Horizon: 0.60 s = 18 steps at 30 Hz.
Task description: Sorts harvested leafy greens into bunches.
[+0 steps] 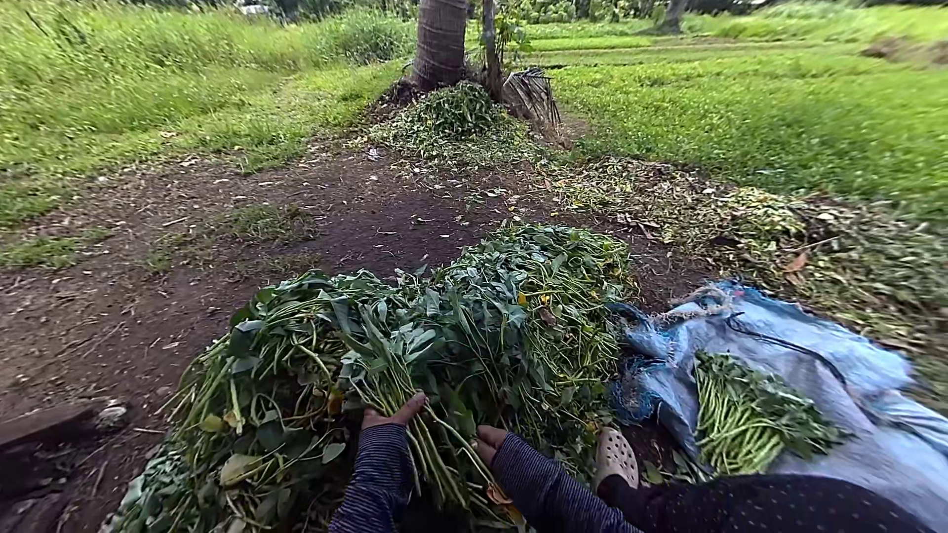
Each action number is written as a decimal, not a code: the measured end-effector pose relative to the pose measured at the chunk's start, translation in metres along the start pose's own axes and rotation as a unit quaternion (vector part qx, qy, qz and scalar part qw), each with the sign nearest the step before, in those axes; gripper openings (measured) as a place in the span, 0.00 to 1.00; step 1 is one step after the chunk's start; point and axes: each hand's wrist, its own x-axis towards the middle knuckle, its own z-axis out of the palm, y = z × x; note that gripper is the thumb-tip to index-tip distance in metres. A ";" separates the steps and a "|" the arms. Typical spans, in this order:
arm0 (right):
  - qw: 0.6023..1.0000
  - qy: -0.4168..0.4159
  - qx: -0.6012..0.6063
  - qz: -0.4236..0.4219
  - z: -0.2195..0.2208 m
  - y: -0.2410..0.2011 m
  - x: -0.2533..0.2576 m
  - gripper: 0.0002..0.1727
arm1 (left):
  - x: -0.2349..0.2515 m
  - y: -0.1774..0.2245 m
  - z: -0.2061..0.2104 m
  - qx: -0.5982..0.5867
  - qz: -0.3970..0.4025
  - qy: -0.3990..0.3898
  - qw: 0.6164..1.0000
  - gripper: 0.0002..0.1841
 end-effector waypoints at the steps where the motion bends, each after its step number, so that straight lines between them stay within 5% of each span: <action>1: 1.000 -0.003 0.017 -0.011 -0.001 0.013 -0.003 0.22 | 0.001 0.003 -0.003 0.002 -0.006 -0.013 1.000 0.36; 7: 0.976 -0.106 -0.186 0.033 -0.029 0.082 0.006 0.23 | 0.004 0.016 -0.015 -0.051 0.020 -0.065 0.996 0.33; 12: 0.994 0.064 0.067 -0.052 -0.023 0.009 -0.020 0.21 | 0.000 0.018 -0.011 -0.070 0.017 -0.055 0.996 0.30; 18: 0.994 0.012 0.064 -0.084 0.005 -0.022 -0.007 0.21 | -0.010 0.017 -0.007 -0.048 -0.010 -0.111 0.993 0.26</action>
